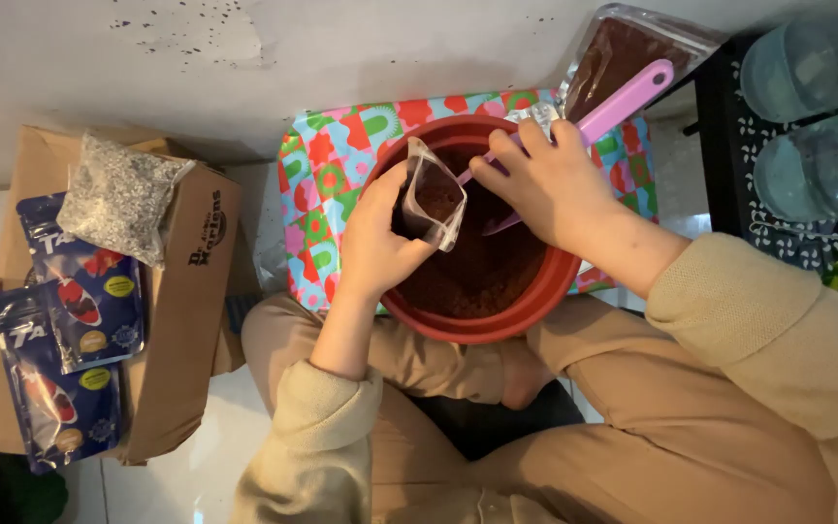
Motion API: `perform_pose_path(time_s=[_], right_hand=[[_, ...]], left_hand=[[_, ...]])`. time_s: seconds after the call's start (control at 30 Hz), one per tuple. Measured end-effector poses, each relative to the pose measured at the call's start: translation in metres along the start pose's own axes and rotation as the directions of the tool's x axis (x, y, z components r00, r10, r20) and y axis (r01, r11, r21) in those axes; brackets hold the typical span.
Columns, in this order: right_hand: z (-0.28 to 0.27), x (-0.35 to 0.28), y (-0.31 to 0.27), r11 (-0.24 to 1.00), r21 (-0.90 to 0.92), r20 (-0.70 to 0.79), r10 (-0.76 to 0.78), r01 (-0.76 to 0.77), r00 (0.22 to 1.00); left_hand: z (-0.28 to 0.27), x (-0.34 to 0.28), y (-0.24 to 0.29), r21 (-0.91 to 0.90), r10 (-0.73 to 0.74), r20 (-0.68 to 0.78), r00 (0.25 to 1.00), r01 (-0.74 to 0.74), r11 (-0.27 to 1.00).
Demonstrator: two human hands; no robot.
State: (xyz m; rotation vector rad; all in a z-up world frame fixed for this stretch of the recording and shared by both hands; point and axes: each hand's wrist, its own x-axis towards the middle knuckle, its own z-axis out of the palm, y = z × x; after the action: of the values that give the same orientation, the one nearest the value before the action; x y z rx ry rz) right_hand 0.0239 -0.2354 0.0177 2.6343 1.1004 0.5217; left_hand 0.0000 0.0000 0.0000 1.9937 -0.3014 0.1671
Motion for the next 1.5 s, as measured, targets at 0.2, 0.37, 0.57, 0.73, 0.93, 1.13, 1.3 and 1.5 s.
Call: perform_pose_path(time_s=[0.2,0.37,0.57,0.73,0.93,1.13,1.3,1.5], right_hand=[[-0.002,0.001,0.000,1.000,-0.010,-0.063,-0.009,0.008,0.998],[0.001,0.000,-0.001,0.999,-0.031,-0.116,-0.022,0.019,0.993],[0.003,-0.001,-0.001,0.998,-0.056,-0.139,-0.025,0.017,0.990],[-0.004,0.001,-0.002,0.997,-0.074,-0.143,-0.029,0.018,0.989],[0.003,-0.003,-0.001,0.995,-0.099,-0.148,-0.043,0.028,0.988],[0.006,-0.003,-0.003,0.994,-0.106,-0.151,-0.042,0.026,0.988],[-0.019,0.011,0.005,0.973,-0.228,-0.202,-0.075,0.028,0.976],[-0.024,0.020,0.012,0.951,-0.308,-0.231,-0.071,-0.004,0.970]], left_hand=[[0.001,-0.001,0.000,0.001,-0.058,0.014,0.998,0.058,0.998],[-0.008,-0.004,0.007,-0.028,-0.114,0.023,0.993,0.115,0.993],[-0.010,-0.010,-0.015,-0.044,-0.059,-0.027,0.998,0.057,0.997],[-0.010,-0.014,-0.022,-0.077,0.008,-0.043,0.999,-0.012,0.997],[-0.013,-0.009,-0.009,-0.112,0.116,-0.081,0.990,-0.125,0.986],[-0.008,-0.016,-0.028,-0.101,0.204,-0.133,0.970,-0.218,0.971],[-0.009,-0.019,-0.030,-0.001,0.314,-0.163,0.935,-0.319,0.948],[-0.003,-0.023,-0.036,-0.025,0.266,-0.233,0.935,-0.279,0.960]])
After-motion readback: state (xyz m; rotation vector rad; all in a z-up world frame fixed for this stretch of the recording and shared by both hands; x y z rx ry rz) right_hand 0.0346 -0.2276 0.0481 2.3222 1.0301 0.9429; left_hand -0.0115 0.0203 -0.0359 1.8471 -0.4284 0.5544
